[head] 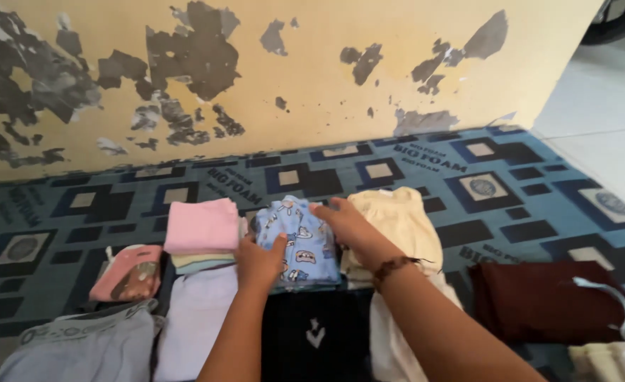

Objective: Sort and arrange family clothes and undergarments on a bed to organize them into neat stacks.

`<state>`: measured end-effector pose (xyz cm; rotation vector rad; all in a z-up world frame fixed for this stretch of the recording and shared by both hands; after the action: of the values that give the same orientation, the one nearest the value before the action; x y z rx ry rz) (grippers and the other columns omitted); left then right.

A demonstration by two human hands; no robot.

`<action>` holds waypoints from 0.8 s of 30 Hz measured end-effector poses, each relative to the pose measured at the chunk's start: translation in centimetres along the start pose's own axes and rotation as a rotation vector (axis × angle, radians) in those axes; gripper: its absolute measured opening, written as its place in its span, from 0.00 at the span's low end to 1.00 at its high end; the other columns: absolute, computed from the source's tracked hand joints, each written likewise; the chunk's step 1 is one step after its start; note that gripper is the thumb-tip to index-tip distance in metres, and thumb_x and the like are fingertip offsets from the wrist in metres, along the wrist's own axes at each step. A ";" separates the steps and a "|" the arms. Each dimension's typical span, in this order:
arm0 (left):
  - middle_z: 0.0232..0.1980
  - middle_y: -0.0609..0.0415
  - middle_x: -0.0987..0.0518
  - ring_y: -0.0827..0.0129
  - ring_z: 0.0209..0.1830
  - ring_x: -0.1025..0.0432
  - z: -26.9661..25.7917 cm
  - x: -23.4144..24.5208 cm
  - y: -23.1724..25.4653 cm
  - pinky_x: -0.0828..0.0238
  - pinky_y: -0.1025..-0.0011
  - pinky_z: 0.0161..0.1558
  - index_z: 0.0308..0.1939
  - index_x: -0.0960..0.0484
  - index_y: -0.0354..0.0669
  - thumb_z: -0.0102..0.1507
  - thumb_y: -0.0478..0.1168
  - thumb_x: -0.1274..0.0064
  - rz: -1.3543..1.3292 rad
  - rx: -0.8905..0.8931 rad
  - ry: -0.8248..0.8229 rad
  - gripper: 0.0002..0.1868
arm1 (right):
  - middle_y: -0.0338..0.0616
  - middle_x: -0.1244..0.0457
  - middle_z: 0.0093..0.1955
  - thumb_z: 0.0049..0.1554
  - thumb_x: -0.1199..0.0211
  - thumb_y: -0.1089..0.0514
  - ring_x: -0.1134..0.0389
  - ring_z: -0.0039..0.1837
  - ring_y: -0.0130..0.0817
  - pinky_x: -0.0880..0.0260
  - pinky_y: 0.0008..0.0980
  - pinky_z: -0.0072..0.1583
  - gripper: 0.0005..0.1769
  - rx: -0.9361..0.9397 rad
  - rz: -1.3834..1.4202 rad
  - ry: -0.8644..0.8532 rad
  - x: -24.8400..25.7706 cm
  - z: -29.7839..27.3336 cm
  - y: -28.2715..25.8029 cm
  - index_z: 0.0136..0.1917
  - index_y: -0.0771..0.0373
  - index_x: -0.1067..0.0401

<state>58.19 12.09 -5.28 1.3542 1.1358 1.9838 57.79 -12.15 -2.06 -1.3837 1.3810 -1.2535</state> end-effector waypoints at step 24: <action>0.38 0.40 0.13 0.50 0.45 0.17 1.6 3.0 12.6 0.26 0.55 0.51 0.45 0.13 0.34 0.49 0.82 0.55 -0.226 0.035 -0.179 0.52 | 0.49 0.27 0.50 0.56 0.39 0.37 0.25 0.46 0.33 0.24 0.34 0.48 0.35 0.230 -0.031 0.055 1.2 -2.3 -12.4 0.62 0.69 0.27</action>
<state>59.27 8.15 7.17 1.3275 1.1860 1.6567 57.90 -11.99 10.58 -1.2242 1.2128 -1.4318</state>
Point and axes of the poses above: each hand's wrist, its own z-axis towards the middle knuckle, its own x-axis out of the back of the hand, y = z × x, the point moved 9 cm from there along z, towards the middle knuckle
